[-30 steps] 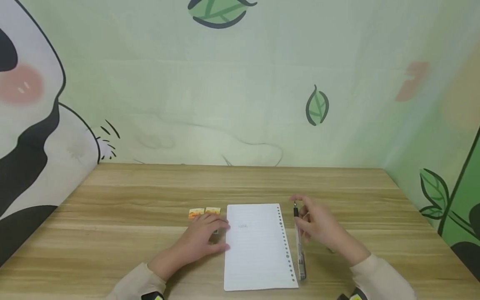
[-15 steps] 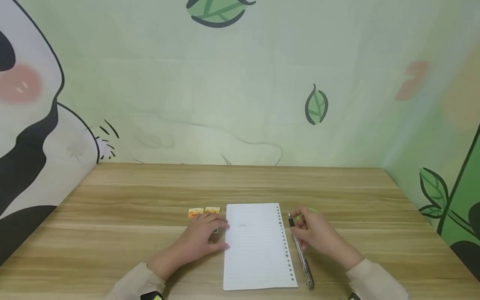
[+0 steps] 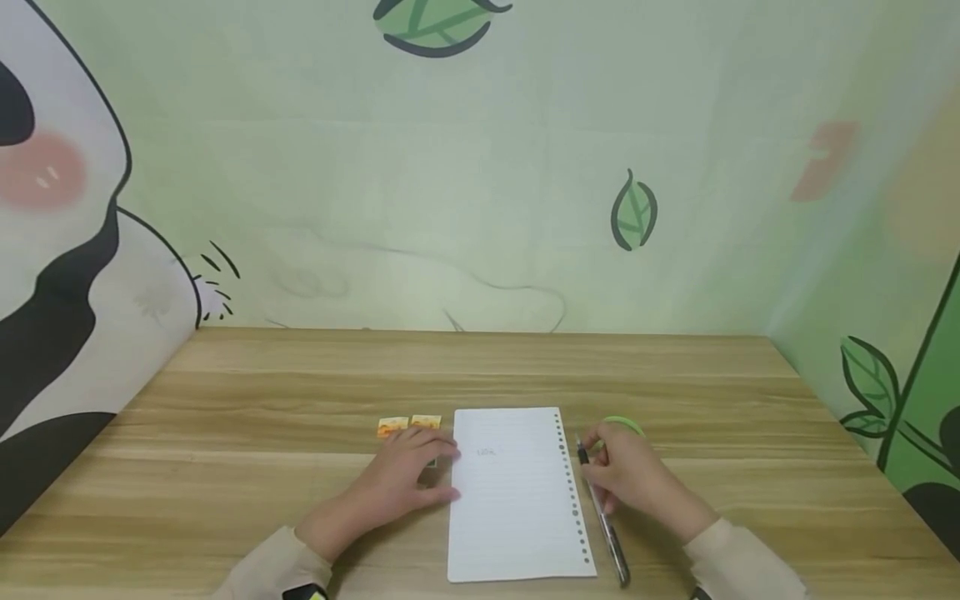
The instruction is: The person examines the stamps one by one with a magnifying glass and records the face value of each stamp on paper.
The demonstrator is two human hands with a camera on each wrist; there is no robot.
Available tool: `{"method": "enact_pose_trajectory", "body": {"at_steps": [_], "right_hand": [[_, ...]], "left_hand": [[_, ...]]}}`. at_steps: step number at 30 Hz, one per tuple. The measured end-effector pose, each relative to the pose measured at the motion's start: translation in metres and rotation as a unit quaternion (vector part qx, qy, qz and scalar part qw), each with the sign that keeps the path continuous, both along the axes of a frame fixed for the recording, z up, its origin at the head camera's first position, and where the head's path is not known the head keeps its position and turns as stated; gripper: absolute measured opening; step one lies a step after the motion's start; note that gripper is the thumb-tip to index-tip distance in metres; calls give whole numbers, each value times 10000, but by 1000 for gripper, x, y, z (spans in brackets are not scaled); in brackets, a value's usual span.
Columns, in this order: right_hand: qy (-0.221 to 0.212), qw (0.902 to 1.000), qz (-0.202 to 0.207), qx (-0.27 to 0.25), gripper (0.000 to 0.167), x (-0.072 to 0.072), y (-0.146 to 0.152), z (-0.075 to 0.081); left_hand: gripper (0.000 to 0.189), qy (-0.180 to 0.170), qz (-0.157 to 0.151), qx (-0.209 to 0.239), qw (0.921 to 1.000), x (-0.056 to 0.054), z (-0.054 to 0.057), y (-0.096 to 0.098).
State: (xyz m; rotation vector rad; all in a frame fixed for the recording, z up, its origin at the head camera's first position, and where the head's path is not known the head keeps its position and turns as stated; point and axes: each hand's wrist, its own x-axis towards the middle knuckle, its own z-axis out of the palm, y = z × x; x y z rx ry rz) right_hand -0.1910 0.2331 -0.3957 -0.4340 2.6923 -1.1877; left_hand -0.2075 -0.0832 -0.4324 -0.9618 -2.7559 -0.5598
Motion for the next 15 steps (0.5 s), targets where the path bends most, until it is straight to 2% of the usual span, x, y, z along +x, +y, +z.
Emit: {"method": "enact_pose_trajectory", "body": {"at_steps": [15], "right_hand": [[-162, 9996, -199, 83, 31, 1, -6, -2]], "left_hand": [[45, -1, 9, -27, 10000, 1, 2, 0]]}}
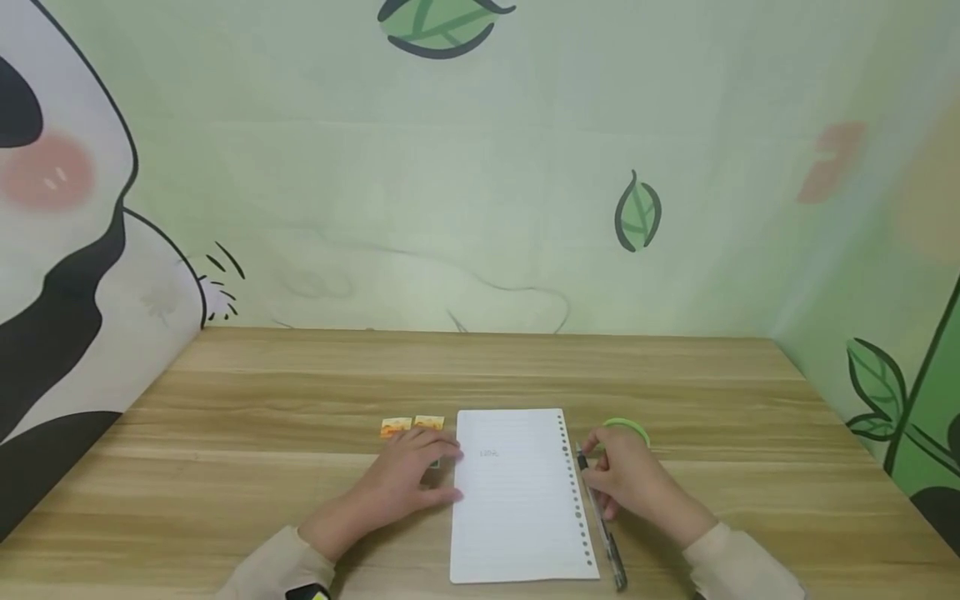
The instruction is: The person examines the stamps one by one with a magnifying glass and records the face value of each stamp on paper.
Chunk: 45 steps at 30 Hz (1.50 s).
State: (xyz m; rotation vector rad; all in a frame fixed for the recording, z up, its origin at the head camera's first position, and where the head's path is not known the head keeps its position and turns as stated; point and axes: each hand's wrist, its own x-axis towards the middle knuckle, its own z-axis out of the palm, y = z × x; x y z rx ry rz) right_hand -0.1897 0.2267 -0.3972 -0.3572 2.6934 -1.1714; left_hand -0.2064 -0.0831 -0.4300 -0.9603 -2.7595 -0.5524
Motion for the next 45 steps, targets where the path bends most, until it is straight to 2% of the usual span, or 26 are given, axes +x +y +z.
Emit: {"method": "enact_pose_trajectory", "body": {"at_steps": [7, 13, 19, 24, 29, 34, 41, 45], "right_hand": [[-20, 10000, -20, 42, 32, 0, 0, 3], [-50, 9992, -266, 292, 31, 2, 4, 8], [73, 9991, -225, 365, 32, 3, 15, 17], [239, 9973, -282, 643, 28, 3, 25, 27], [590, 9918, -355, 1080, 22, 3, 36, 32], [949, 9817, -371, 1607, 18, 2, 49, 31], [808, 9807, -318, 1753, 22, 5, 62, 27], [740, 9787, -227, 1902, 19, 8, 69, 20]], "left_hand": [[45, 94, 0, -83, 9999, -1, 1, -1], [42, 195, -54, -133, 9997, 0, 2, -1], [39, 208, 18, 70, 9998, -1, 6, -3], [36, 210, 62, 334, 9992, -7, 9, -11], [36, -58, 246, 568, 9981, -13, 9, -23], [36, -378, 430, 658, 9962, -18, 6, -32], [31, -433, 398, 586, 9965, -20, 3, -36], [28, -345, 374, 537, 9973, -20, 2, -37]]}}
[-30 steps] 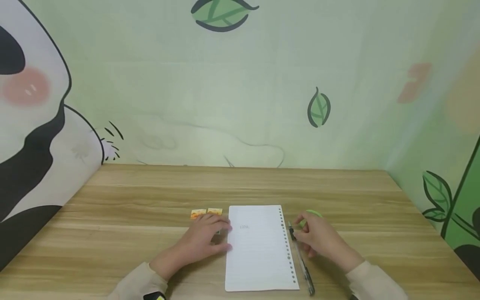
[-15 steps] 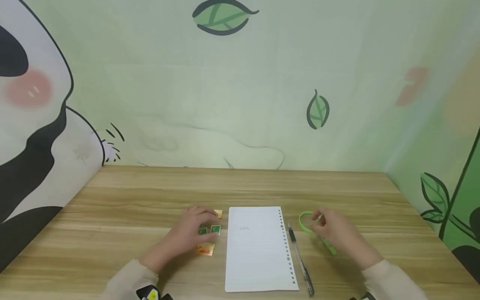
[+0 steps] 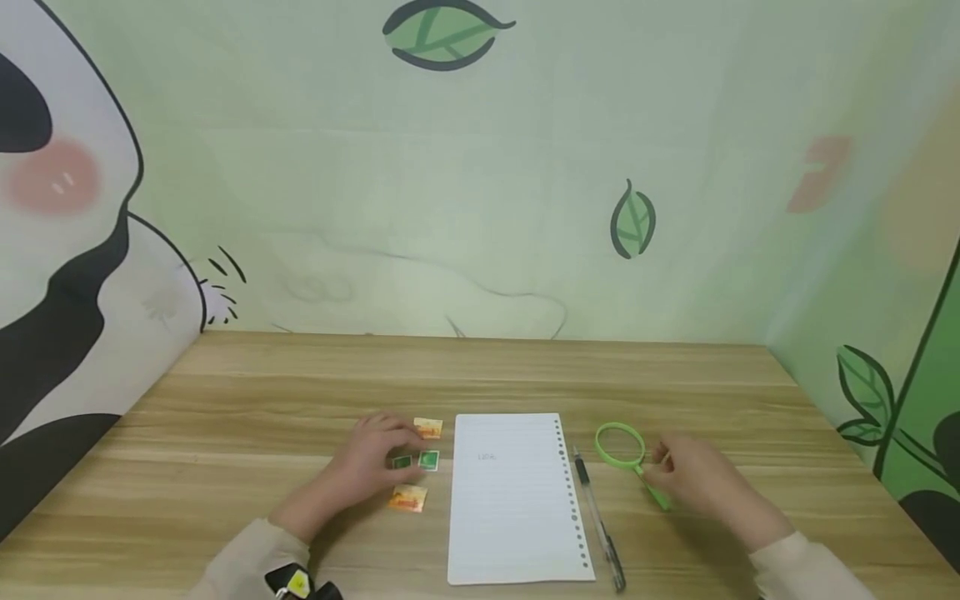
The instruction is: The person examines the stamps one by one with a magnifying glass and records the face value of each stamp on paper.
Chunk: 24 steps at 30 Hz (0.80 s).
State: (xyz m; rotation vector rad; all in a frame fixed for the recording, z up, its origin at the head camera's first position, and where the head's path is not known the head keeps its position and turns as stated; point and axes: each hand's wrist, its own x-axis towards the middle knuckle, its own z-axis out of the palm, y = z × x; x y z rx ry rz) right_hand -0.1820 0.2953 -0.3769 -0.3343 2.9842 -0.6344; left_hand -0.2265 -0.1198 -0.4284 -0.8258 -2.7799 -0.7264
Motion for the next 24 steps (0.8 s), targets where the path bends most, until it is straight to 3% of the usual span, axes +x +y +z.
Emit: {"method": "enact_pose_trajectory", "body": {"at_steps": [9, 24], "right_hand": [[-68, 10000, -8, 53, 18, 3, -1, -13], [269, 9982, -84, 526, 12, 3, -2, -15]], "left_hand": [[24, 102, 62, -78, 9999, 0, -1, -2], [25, -90, 42, -22, 9999, -1, -2, -1]]}}
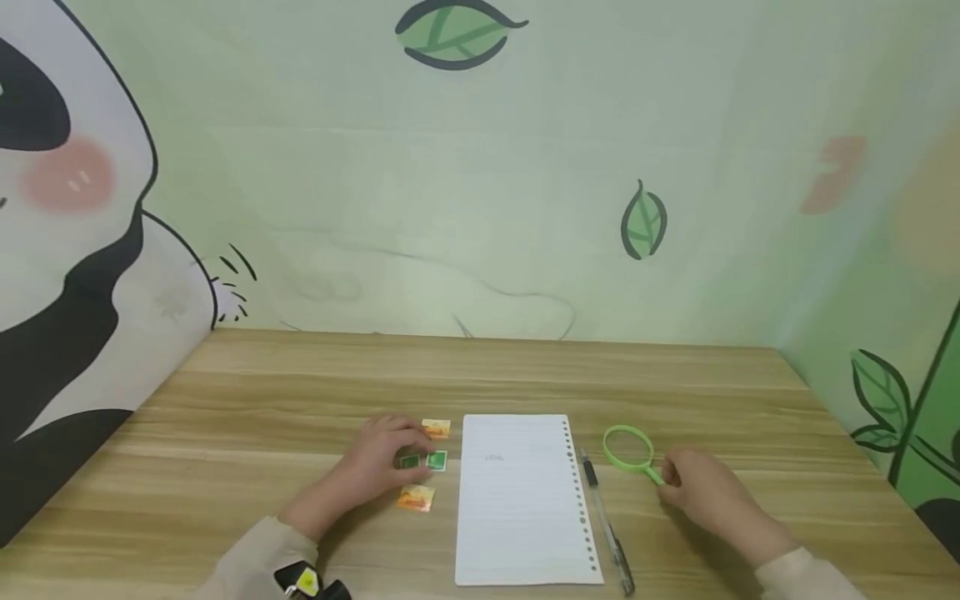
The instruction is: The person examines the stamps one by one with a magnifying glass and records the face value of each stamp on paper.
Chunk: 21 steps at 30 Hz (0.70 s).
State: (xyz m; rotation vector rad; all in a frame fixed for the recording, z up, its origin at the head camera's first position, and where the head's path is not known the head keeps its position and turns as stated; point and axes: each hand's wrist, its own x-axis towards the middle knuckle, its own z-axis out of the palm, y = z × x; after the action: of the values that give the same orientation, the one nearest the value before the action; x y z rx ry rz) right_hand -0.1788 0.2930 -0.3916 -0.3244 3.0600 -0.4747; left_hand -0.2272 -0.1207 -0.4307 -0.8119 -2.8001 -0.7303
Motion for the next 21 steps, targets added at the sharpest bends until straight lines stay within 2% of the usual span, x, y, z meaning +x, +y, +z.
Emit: {"method": "enact_pose_trajectory", "body": {"at_steps": [4, 9, 15, 21], "right_hand": [[32, 10000, 22, -25, 8, -1, 3, 5], [121, 9998, 164, 6, 7, -9, 0, 16], [437, 9981, 394, 203, 11, -21, -18, 34], [356, 9982, 447, 154, 8, -29, -44, 53]], "left_hand": [[24, -36, -33, 29, 10000, 0, 0, 2], [25, -133, -13, 65, 9999, 0, 1, 2], [27, -289, 46, 134, 9995, 0, 2, 2], [27, -220, 31, 133, 9997, 0, 0, 2]]}}
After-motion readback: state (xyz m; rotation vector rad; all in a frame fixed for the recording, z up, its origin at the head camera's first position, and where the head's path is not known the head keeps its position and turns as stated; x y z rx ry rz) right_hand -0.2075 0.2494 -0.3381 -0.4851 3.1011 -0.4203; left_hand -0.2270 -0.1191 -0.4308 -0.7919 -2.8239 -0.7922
